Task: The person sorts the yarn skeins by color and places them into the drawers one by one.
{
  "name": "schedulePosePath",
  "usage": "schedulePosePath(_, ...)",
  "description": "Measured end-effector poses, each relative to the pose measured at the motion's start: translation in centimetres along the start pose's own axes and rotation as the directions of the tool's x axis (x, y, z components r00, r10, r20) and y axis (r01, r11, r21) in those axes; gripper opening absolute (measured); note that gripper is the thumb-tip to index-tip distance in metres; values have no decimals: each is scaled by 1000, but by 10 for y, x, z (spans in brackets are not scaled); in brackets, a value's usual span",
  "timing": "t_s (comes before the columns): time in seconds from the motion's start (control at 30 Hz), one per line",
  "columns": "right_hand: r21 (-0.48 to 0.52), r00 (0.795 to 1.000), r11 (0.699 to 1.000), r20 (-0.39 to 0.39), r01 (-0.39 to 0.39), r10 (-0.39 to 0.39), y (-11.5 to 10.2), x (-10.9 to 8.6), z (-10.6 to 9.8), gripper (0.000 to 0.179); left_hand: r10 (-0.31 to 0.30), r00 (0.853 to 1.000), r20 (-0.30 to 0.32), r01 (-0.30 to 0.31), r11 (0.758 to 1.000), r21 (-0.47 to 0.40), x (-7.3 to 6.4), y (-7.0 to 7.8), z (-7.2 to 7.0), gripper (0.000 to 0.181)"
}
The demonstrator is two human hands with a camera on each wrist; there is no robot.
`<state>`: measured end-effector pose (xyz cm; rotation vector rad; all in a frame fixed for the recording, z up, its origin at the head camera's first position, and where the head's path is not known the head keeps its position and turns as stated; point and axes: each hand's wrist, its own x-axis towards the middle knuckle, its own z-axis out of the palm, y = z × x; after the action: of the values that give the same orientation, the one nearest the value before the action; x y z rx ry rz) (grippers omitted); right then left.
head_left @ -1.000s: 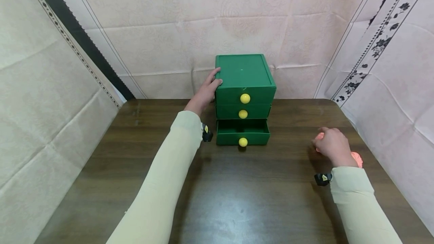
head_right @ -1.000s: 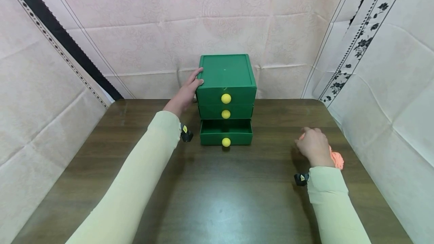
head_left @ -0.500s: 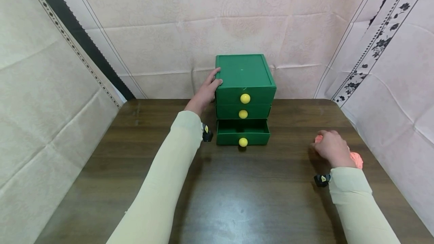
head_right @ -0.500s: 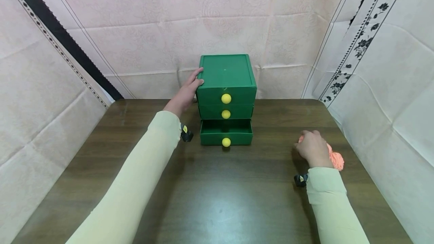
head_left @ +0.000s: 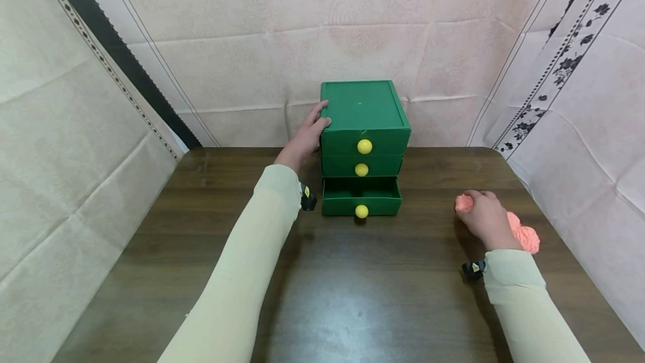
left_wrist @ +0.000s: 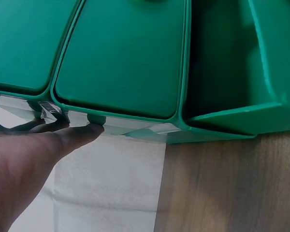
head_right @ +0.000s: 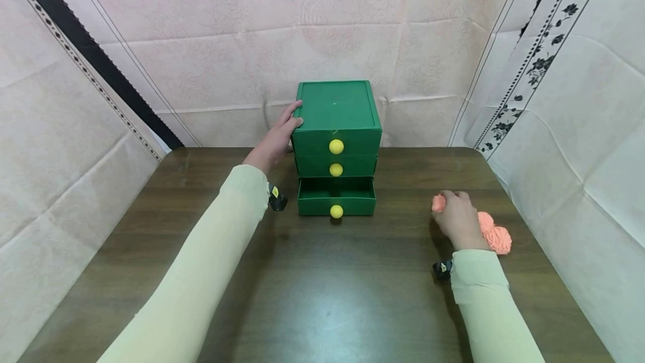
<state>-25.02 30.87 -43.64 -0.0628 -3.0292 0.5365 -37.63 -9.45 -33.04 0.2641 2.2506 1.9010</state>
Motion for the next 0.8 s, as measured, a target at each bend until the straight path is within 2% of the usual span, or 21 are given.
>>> schedulePosePath(0.23,7,997,1000,72,-23,22,2,1,1,58,-11,1000,9,11,1000,-6,-1,2,-1,51)
schedulePosePath(0.4,7,999,1000,32,2,-3,2,0,4,51,-16,1000,11,16,1000,-5,-1,2,-1,51)
schedulePosePath(0.63,15,999,1000,31,13,-14,3,-1,6,46,-11,1000,6,11,1000,9,-1,2,-1,51)
schedulePosePath(0.8,23,998,1000,59,7,-8,3,-1,3,46,-27,999,33,26,1000,18,-14,16,0,55)
